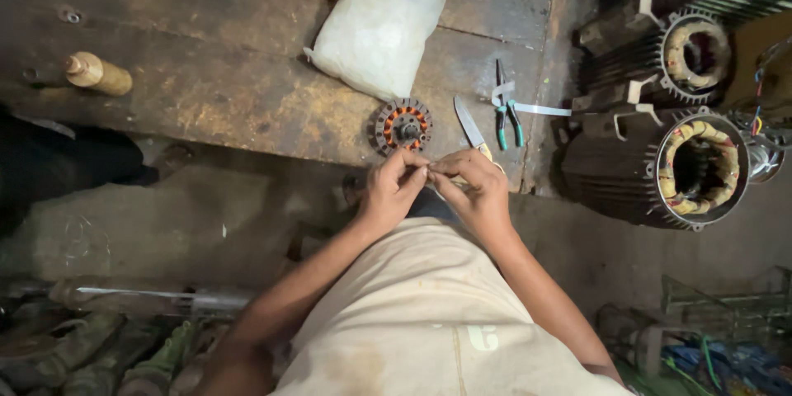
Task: The person works on a small electrical component, likely a motor rotor, on a wooden workbench. They use scissors and pliers to cut and insert white insulating material into the slots of the component.
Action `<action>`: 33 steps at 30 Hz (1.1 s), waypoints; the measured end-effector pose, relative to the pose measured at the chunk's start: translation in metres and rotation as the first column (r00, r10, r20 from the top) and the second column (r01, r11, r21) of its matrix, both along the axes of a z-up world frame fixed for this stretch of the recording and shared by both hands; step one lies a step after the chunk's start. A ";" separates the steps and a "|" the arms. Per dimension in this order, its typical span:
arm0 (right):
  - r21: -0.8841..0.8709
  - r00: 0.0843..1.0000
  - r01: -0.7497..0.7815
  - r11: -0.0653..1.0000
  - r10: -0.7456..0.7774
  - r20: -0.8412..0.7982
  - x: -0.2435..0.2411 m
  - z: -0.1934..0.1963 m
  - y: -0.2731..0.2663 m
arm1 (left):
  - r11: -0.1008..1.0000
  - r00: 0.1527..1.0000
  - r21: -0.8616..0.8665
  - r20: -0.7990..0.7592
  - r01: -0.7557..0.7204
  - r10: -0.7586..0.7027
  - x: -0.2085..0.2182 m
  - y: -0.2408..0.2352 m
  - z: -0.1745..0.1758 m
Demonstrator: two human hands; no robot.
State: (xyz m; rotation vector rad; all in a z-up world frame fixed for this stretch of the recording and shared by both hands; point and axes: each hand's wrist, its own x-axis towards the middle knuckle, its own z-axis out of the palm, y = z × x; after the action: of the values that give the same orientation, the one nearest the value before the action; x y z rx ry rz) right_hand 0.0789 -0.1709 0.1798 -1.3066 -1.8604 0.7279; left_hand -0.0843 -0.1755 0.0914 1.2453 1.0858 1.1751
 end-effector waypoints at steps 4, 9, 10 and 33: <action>-0.015 0.999 0.025 1.000 -0.024 0.044 -0.007 0.001 -0.006 | 0.997 0.998 0.042 -0.008 0.061 -0.061 -0.010 0.000 0.010; 0.051 0.998 0.060 0.997 -0.062 0.027 0.000 -0.012 -0.008 | 0.945 0.947 -0.097 0.110 0.313 -0.302 -0.018 0.017 -0.007; 0.035 0.991 0.133 0.990 -0.133 0.002 -0.001 -0.016 -0.005 | 0.963 0.963 -0.049 -0.040 0.266 -0.268 -0.020 0.027 -0.016; 0.046 0.978 0.182 0.982 -0.185 0.101 0.016 -0.071 0.024 | 0.970 0.921 0.115 -0.354 0.215 -0.162 -0.010 0.055 -0.059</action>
State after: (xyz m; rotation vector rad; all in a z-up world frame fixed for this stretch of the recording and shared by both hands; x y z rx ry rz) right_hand 0.0948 -0.1469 0.1091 -1.4949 -1.7957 0.5356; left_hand -0.0941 -0.1202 0.0327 1.6819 1.1109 0.9255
